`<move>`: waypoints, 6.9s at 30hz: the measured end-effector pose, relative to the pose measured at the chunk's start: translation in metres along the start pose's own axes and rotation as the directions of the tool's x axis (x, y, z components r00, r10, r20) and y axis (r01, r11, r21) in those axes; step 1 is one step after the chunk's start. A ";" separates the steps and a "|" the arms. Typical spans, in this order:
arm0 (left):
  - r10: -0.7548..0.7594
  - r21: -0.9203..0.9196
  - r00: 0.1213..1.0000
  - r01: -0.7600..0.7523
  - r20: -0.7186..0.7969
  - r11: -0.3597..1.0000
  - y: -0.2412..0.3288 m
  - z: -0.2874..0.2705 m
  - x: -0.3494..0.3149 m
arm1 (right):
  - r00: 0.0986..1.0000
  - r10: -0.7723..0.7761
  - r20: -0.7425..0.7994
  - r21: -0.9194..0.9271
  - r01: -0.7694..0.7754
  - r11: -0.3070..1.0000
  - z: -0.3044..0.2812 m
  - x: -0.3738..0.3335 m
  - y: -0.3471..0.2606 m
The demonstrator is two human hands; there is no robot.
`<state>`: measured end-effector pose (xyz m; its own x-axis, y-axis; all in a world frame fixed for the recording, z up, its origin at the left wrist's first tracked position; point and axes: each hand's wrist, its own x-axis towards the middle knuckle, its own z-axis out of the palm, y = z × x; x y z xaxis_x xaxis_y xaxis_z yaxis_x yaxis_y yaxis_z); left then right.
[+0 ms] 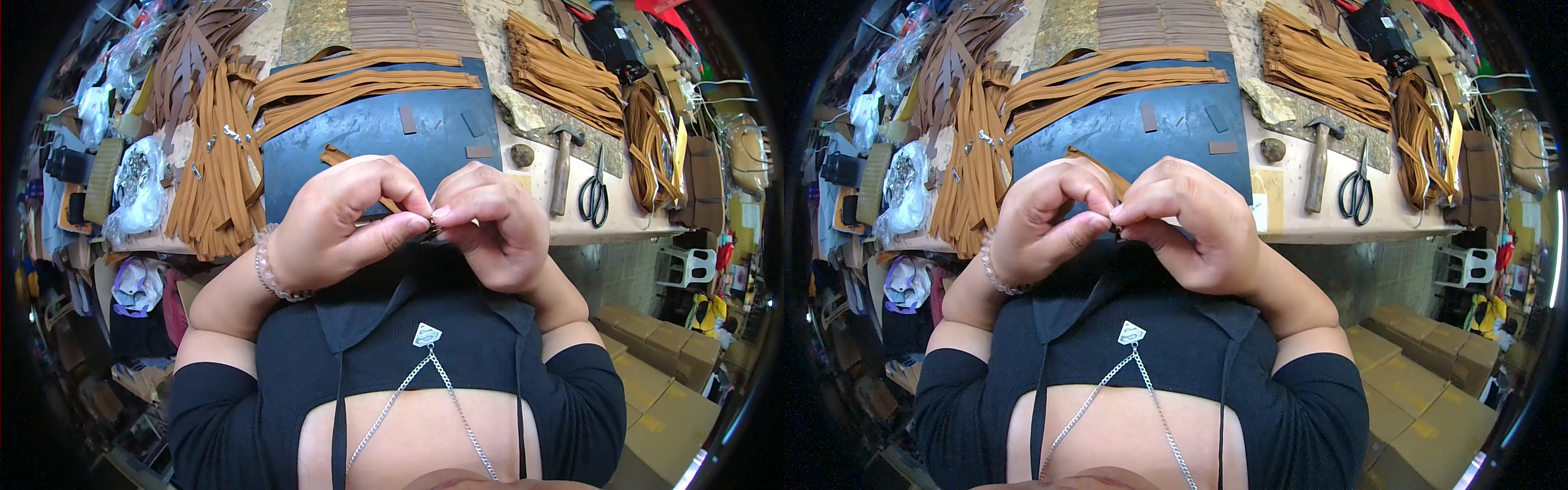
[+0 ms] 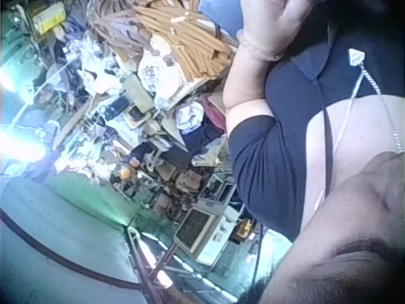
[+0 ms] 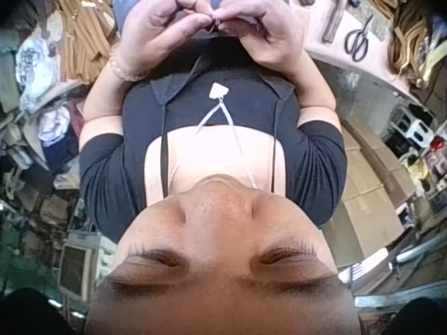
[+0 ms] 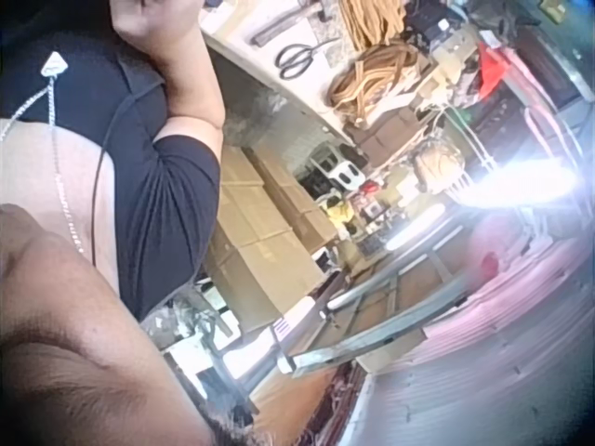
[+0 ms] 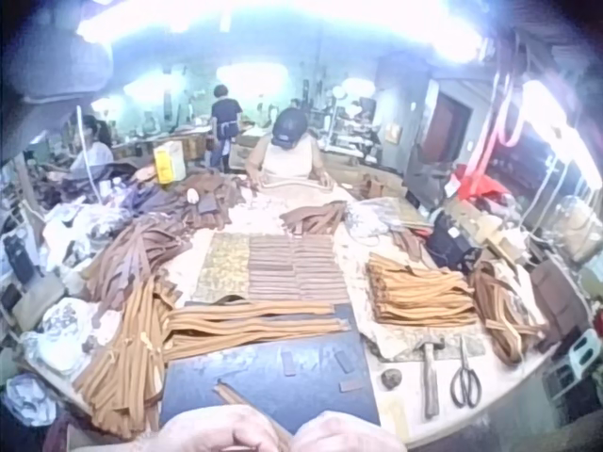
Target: The person trims a zipper tape using scissors, rubs the zipper ends with a wooden block, and attaches zipper sliders to zipper tapes by hand.
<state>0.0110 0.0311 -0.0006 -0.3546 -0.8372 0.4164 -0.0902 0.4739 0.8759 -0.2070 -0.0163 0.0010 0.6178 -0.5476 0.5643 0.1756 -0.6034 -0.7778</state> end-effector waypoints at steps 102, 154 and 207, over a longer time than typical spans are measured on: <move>-0.084 -0.071 0.985 0.074 -0.151 0.995 -0.005 0.019 -0.012 | 0.999 -0.032 0.007 0.039 0.032 0.999 0.011 -0.003 0.008; 0.323 0.440 0.939 -0.243 -0.115 0.865 0.005 0.002 -0.005 | 0.983 0.181 0.030 0.196 -0.183 0.963 0.011 -0.009 0.023; -0.341 0.064 0.810 0.419 -0.477 0.906 -0.174 -0.017 -0.015 | 0.865 0.477 -0.158 -0.496 -0.487 0.719 0.053 0.018 0.160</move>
<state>0.0475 -0.0434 -0.1557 0.1876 -0.9700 0.1548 -0.2903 0.0958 0.9521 -0.1267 -0.0919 -0.1276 0.4971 -0.8526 0.1608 -0.5549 -0.4549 -0.6966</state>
